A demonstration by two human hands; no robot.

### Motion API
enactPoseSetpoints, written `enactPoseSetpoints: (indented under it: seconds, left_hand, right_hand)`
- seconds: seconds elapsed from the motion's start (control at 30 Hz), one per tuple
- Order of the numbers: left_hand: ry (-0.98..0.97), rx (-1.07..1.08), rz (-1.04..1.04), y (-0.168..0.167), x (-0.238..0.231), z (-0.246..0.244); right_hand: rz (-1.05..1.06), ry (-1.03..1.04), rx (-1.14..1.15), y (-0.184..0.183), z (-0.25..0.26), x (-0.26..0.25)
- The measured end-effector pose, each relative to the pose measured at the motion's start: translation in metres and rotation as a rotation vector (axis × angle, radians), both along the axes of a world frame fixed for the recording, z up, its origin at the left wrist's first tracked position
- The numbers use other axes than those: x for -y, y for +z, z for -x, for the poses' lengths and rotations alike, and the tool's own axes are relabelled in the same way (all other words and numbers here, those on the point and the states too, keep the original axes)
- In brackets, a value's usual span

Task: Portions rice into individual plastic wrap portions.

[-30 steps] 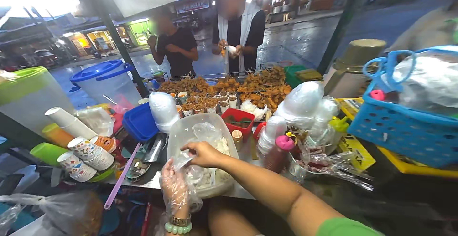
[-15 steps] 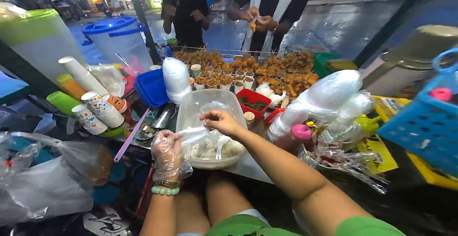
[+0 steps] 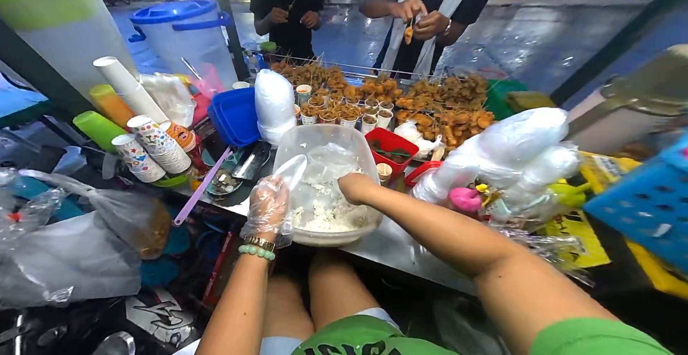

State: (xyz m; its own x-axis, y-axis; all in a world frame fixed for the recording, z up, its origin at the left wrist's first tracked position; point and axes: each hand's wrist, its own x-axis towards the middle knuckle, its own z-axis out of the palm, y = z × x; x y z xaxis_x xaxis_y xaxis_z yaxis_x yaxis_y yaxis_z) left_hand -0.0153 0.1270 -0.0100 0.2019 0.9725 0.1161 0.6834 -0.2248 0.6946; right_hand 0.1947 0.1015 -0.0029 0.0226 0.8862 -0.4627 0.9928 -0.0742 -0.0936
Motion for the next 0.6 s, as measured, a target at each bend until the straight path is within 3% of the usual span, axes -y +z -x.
enactPoseSetpoints:
  seconds: [0.17, 0.3, 0.6]
  left_hand:
    - [-0.002, -0.234, -0.029, -0.015, -0.004, -0.018]
    - [0.071, -0.128, -0.1, -0.025, -0.003, -0.016]
    - [0.117, -0.122, -0.09, -0.026, -0.006, -0.019]
  right_hand:
    - [-0.041, 0.184, 0.05, -0.023, -0.018, -0.011]
    - [0.069, 0.26, 0.101, -0.034, -0.019, -0.02]
    - [0.102, 0.316, -0.118, -0.047, 0.023, -0.02]
